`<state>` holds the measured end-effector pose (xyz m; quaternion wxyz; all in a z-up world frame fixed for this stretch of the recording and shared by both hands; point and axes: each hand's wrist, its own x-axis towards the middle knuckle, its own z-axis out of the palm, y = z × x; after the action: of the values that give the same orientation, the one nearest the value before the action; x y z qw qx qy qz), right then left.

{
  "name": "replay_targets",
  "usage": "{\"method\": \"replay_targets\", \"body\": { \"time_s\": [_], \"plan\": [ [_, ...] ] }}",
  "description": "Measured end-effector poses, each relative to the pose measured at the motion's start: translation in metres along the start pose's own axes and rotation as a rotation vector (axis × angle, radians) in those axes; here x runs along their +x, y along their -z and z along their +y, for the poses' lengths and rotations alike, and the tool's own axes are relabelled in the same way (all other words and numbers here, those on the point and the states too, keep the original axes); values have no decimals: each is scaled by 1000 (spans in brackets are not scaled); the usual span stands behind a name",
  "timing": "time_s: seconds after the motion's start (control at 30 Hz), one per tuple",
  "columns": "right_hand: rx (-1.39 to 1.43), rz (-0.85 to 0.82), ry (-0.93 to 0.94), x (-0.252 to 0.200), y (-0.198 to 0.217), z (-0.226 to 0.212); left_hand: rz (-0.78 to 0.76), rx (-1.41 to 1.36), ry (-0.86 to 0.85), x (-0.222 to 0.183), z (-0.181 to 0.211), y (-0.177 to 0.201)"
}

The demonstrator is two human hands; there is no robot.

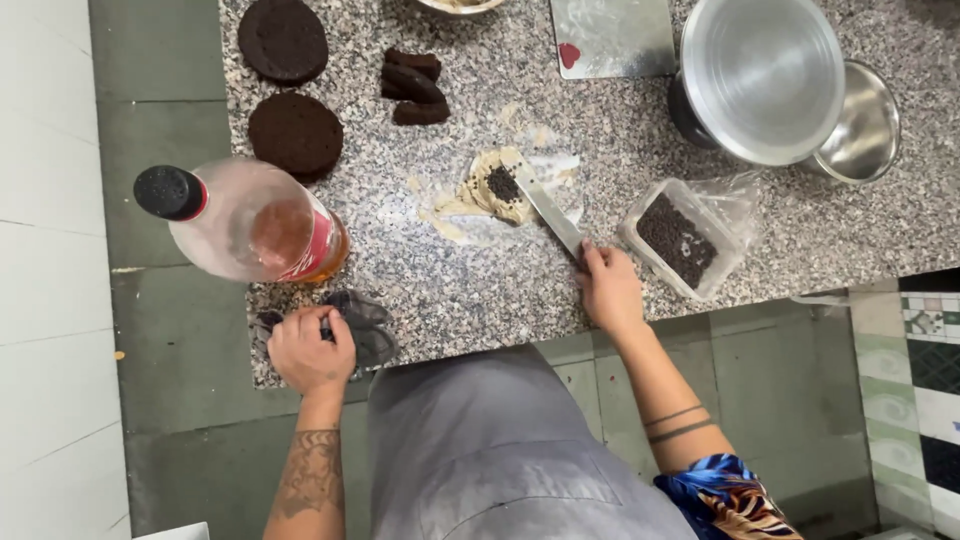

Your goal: The person mixes frosting and chocolate chips on a counter, retrieves more chips from a freezer, and spreads the mixture onto a cake layer. They then stack a second cake layer on top, soak it with liquid from a bottle, and apply more frosting.

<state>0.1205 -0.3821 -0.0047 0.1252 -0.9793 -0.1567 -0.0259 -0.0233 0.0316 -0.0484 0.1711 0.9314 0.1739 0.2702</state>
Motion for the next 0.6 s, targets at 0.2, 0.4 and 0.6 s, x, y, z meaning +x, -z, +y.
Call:
{"method": "replay_targets", "body": {
  "time_s": [0.2, 0.4, 0.6],
  "plan": [
    [141, -171, -33, -6, 29, 1, -11, 5, 2, 3, 1, 2],
    [-148, -251, -16, -7, 27, -35, -23, 2, 4, 1, 0, 0],
    [442, -282, -139, -14, 42, 1, -2, 3, -11, 2, 1, 3]
  ]
}}
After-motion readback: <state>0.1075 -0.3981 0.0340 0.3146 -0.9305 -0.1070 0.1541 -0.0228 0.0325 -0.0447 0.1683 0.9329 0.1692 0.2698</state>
